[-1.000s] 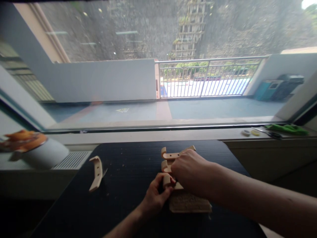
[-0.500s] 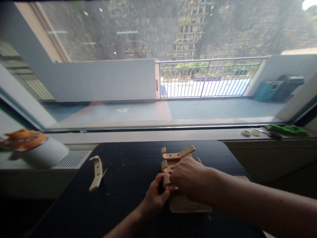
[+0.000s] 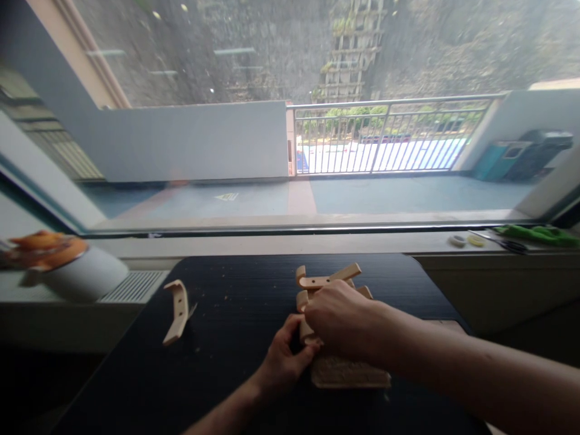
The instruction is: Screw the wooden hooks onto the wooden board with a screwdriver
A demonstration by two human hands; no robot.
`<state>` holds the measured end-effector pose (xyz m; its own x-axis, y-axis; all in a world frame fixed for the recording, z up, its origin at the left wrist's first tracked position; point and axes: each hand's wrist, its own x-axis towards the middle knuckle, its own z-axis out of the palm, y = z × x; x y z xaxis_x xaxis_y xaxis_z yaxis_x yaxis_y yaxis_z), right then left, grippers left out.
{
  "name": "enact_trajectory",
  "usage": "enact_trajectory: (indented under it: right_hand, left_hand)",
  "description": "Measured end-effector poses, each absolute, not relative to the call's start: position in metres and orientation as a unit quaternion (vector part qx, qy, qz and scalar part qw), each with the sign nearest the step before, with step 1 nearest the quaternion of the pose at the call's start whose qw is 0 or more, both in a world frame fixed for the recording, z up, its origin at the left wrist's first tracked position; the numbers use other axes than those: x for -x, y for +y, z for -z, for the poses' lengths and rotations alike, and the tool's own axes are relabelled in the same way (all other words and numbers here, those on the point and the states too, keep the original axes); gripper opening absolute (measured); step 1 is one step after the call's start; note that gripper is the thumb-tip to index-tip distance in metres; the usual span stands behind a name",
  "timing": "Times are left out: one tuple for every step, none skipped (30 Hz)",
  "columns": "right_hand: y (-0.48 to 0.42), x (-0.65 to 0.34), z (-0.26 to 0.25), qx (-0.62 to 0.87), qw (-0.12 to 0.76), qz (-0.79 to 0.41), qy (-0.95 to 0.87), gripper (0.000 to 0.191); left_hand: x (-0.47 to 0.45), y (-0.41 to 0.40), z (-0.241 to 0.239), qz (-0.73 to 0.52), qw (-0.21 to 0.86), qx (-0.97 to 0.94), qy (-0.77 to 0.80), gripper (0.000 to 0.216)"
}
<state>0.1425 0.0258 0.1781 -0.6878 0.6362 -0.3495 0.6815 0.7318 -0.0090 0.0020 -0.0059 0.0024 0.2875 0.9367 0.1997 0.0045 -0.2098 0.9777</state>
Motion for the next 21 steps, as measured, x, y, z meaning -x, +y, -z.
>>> enact_trajectory:
  right_hand:
    - [0.024, -0.148, -0.177, -0.376, 0.166, 0.078, 0.908, 0.010]
    - [0.022, -0.154, -0.175, -0.391, 0.151, 0.087, 0.904, 0.013]
    - [0.019, -0.160, -0.173, -0.404, 0.132, 0.096, 0.900, 0.015]
    - [0.017, -0.165, -0.172, -0.416, 0.119, 0.103, 0.896, 0.017]
    - [0.014, -0.169, -0.170, -0.425, 0.104, 0.108, 0.893, 0.019]
    - [0.012, -0.173, -0.169, -0.433, 0.096, 0.113, 0.889, 0.020]
    - [0.010, -0.177, -0.167, -0.442, 0.091, 0.119, 0.885, 0.020]
    - [0.009, -0.181, -0.165, -0.449, 0.084, 0.124, 0.881, 0.020]
    - [0.007, -0.186, -0.162, -0.457, 0.078, 0.130, 0.877, 0.020]
    - [0.006, -0.190, -0.160, -0.464, 0.074, 0.135, 0.872, 0.020]
    - [0.006, -0.193, -0.158, -0.470, 0.069, 0.139, 0.869, 0.020]
    - [0.005, -0.196, -0.156, -0.474, 0.065, 0.141, 0.867, 0.020]
    - [0.005, -0.198, -0.156, -0.477, 0.060, 0.140, 0.866, 0.020]
    - [0.006, -0.199, -0.156, -0.479, 0.061, 0.137, 0.865, 0.021]
    - [0.007, -0.197, -0.158, -0.479, 0.067, 0.132, 0.865, 0.021]
    - [0.008, -0.193, -0.161, -0.475, 0.075, 0.124, 0.868, 0.021]
    - [0.010, -0.188, -0.165, -0.468, 0.089, 0.114, 0.872, 0.021]
    - [0.012, -0.180, -0.170, -0.458, 0.105, 0.102, 0.877, 0.021]
    - [0.014, -0.172, -0.175, -0.441, 0.116, 0.087, 0.886, 0.021]
    - [0.016, -0.163, -0.179, -0.430, 0.140, 0.073, 0.889, 0.020]
    - [0.017, -0.154, -0.182, -0.415, 0.159, 0.062, 0.893, 0.018]
  left_hand:
    - [-0.002, -0.006, -0.004, -0.462, 0.502, -0.629, 0.373, 0.026]
    - [-0.001, -0.006, -0.005, -0.459, 0.500, -0.634, 0.370, 0.026]
    - [-0.001, -0.006, -0.006, -0.457, 0.498, -0.638, 0.369, 0.026]
    - [-0.001, -0.006, -0.008, -0.455, 0.497, -0.640, 0.369, 0.026]
    - [-0.001, -0.007, -0.009, -0.453, 0.497, -0.641, 0.370, 0.026]
    - [-0.001, -0.007, -0.010, -0.452, 0.497, -0.640, 0.371, 0.026]
    - [-0.001, -0.008, -0.010, -0.452, 0.499, -0.639, 0.372, 0.026]
    - [-0.001, -0.008, -0.011, -0.452, 0.500, -0.638, 0.372, 0.026]
    - [-0.001, -0.009, -0.011, -0.452, 0.500, -0.637, 0.373, 0.025]
    - [-0.001, -0.009, -0.011, -0.452, 0.501, -0.636, 0.374, 0.025]
    - [-0.001, -0.009, -0.011, -0.452, 0.501, -0.635, 0.374, 0.025]
    - [-0.001, -0.009, -0.010, -0.453, 0.502, -0.635, 0.374, 0.025]
    - [-0.001, -0.009, -0.010, -0.455, 0.502, -0.634, 0.373, 0.026]
    - [-0.001, -0.008, -0.010, -0.456, 0.503, -0.634, 0.371, 0.026]
    - [-0.001, -0.007, -0.010, -0.457, 0.502, -0.634, 0.370, 0.026]
    - [-0.001, -0.007, -0.011, -0.458, 0.502, -0.634, 0.369, 0.026]
    - [-0.001, -0.007, -0.010, -0.458, 0.501, -0.635, 0.369, 0.026]
    - [-0.001, -0.007, -0.010, -0.458, 0.500, -0.635, 0.369, 0.025]
    - [-0.001, -0.007, -0.009, -0.458, 0.500, -0.636, 0.369, 0.025]
    - [-0.002, -0.007, -0.008, -0.459, 0.500, -0.636, 0.368, 0.025]
    - [-0.002, -0.007, -0.006, -0.461, 0.501, -0.634, 0.368, 0.027]
